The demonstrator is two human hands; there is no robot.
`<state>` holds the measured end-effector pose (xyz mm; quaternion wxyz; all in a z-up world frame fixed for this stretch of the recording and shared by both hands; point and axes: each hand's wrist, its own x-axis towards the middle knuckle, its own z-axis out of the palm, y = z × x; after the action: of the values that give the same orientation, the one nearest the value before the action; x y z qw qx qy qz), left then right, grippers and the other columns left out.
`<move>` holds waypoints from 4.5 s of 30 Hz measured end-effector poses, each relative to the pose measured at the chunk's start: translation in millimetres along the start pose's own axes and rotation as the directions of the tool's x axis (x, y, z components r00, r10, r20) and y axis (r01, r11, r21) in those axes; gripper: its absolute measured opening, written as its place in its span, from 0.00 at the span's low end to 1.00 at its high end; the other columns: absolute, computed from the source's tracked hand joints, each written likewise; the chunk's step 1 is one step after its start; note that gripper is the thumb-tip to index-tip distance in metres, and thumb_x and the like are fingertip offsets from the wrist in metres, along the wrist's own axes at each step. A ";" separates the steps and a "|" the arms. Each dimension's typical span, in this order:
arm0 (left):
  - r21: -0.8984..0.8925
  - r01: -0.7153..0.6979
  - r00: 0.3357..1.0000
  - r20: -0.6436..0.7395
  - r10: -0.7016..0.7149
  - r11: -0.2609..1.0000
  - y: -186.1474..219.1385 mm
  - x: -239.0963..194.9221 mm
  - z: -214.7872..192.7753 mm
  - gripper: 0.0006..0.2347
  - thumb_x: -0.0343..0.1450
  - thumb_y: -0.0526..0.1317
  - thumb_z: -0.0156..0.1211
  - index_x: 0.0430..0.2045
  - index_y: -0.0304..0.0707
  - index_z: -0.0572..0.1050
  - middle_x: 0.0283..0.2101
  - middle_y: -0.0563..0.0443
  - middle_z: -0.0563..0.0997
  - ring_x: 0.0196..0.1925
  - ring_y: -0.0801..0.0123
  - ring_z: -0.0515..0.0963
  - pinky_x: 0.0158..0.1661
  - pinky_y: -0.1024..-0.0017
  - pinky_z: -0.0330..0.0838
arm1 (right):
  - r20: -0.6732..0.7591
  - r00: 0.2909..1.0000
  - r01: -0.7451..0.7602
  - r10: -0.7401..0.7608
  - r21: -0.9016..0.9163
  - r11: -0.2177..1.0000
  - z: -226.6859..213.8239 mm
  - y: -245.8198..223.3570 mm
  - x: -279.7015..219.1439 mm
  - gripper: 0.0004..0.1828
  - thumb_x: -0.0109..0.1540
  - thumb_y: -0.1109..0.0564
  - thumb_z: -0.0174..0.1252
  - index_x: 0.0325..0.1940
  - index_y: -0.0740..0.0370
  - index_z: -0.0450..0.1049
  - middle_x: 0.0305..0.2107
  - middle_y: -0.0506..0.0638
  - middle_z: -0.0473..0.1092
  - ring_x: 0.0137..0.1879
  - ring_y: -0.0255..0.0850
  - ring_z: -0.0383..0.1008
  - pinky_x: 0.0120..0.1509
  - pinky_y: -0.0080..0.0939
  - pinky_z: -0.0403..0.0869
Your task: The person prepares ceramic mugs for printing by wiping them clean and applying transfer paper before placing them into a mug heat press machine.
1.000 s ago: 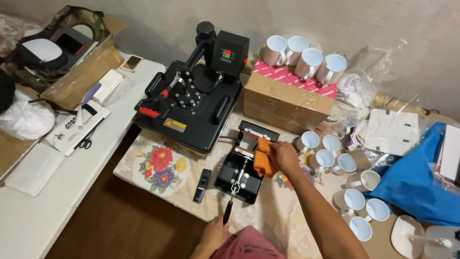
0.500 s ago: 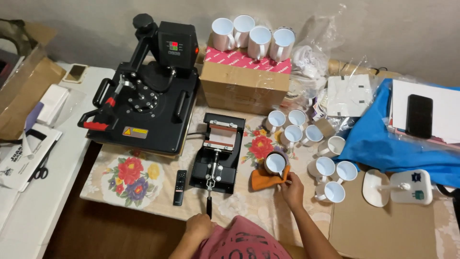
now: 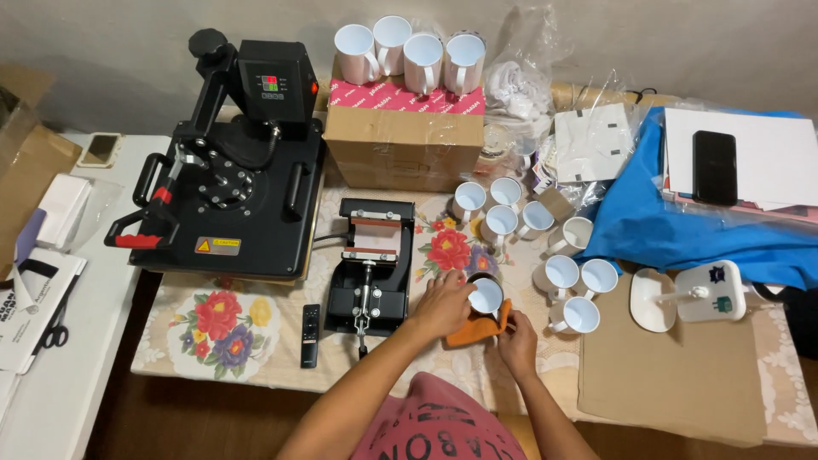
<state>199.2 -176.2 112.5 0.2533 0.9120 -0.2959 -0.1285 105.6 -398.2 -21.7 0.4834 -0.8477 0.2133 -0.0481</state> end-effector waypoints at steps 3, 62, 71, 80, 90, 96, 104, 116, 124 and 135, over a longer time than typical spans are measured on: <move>0.032 0.003 0.995 0.098 -0.006 0.999 -22.3 45.7 26.0 0.21 0.81 0.44 0.52 0.70 0.41 0.76 0.68 0.35 0.74 0.75 0.34 0.70 0.68 0.42 0.65 | -0.010 1.000 -0.015 0.015 0.028 0.999 -6.1 -14.7 -8.2 0.16 0.64 0.71 0.69 0.55 0.65 0.80 0.51 0.67 0.78 0.67 0.65 0.81 0.67 0.55 0.87; -0.983 0.142 -0.208 -0.146 -0.967 0.118 -50.7 -707.7 -153.4 0.24 0.70 0.50 0.66 0.64 0.59 0.78 0.62 0.65 0.89 0.63 0.76 0.88 0.61 0.71 0.81 | 0.647 0.079 0.325 -0.758 0.702 0.633 364.9 -491.9 -469.9 0.28 0.60 0.60 0.69 0.65 0.58 0.74 0.75 0.58 0.64 0.82 0.52 0.66 0.82 0.55 0.67; -0.978 -0.086 -0.547 0.207 -0.811 -0.192 -98.5 -824.5 -201.3 0.37 0.64 0.55 0.72 0.73 0.63 0.69 0.67 0.63 0.84 0.68 0.63 0.85 0.66 0.59 0.79 | 0.946 -0.200 -0.192 -0.254 0.217 0.957 511.7 -536.4 -605.8 0.11 0.68 0.61 0.61 0.51 0.56 0.67 0.38 0.48 0.68 0.43 0.40 0.67 0.47 0.43 0.67; -0.978 0.194 -0.602 -0.181 -0.778 0.077 -261.2 -939.9 -190.4 0.39 0.67 0.47 0.75 0.76 0.58 0.64 0.60 0.52 0.75 0.52 0.61 0.83 0.53 0.58 0.80 | 0.698 -0.400 0.280 -0.594 0.710 0.646 746.9 -556.2 -715.0 0.21 0.60 0.66 0.61 0.57 0.58 0.73 0.47 0.51 0.73 0.53 0.47 0.76 0.56 0.47 0.75; -0.986 0.139 -0.578 -0.155 -0.801 0.091 -483.2 -1084.8 -150.8 0.12 0.79 0.41 0.65 0.53 0.34 0.78 0.47 0.42 0.82 0.52 0.50 0.87 0.46 0.59 0.85 | 0.849 -0.402 0.399 -0.342 0.499 0.770 905.5 -574.9 -879.4 0.21 0.73 0.54 0.68 0.62 0.70 0.71 0.54 0.60 0.64 0.64 0.57 0.74 0.68 0.61 0.83; -0.985 0.161 -0.604 -0.149 -0.783 0.064 -585.8 -1185.5 -136.2 0.09 0.77 0.34 0.62 0.49 0.26 0.79 0.43 0.30 0.83 0.51 0.33 0.87 0.48 0.44 0.83 | 0.891 -0.243 0.476 -0.383 0.453 0.754 1008.5 -558.5 -964.5 0.17 0.66 0.62 0.69 0.52 0.69 0.69 0.54 0.63 0.64 0.66 0.66 0.74 0.63 0.53 0.86; -0.977 0.211 -0.519 -0.129 -0.845 0.019 -684.2 -1295.3 -115.6 0.10 0.79 0.38 0.57 0.47 0.29 0.79 0.41 0.34 0.82 0.50 0.36 0.87 0.50 0.47 0.83 | 0.931 -0.145 0.502 -0.334 0.361 0.786 1151.7 -512.1 -1039.2 0.19 0.64 0.69 0.66 0.57 0.71 0.70 0.57 0.64 0.64 0.67 0.65 0.75 0.63 0.52 0.87; -0.961 0.272 -0.423 -0.082 -0.903 -0.040 -655.0 -1318.5 -155.2 0.13 0.78 0.40 0.56 0.50 0.28 0.80 0.44 0.32 0.85 0.53 0.35 0.88 0.53 0.46 0.84 | 0.960 -0.018 0.544 -0.281 0.245 0.802 1112.5 -562.0 -1073.1 0.32 0.62 0.78 0.66 0.70 0.76 0.67 0.62 0.66 0.62 0.70 0.62 0.74 0.73 0.54 0.84; -0.762 0.447 -0.389 -0.638 -0.665 0.470 -535.4 -1232.9 -170.1 0.08 0.66 0.29 0.61 0.35 0.39 0.75 0.34 0.53 0.78 0.34 0.54 0.73 0.43 0.62 0.72 | 0.920 0.091 0.303 -0.381 0.339 0.891 994.7 -553.4 -939.2 0.27 0.57 0.69 0.66 0.58 0.62 0.66 0.55 0.53 0.71 0.60 0.44 0.77 0.61 0.48 0.84; -0.248 0.332 0.098 -0.951 -0.294 0.910 -324.6 -1013.6 -242.3 0.10 0.70 0.29 0.58 0.43 0.24 0.78 0.49 0.37 0.84 0.41 0.46 0.84 0.42 0.54 0.81 | 0.895 0.329 -0.038 -0.302 0.332 0.942 689.7 -523.0 -689.0 0.45 0.50 0.67 0.74 0.72 0.63 0.71 0.56 0.60 0.80 0.57 0.48 0.81 0.60 0.49 0.81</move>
<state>-356.3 756.5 226.8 0.3358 0.8238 0.1329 0.4369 -154.3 665.0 139.2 0.6315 -0.6530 -0.1829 0.3759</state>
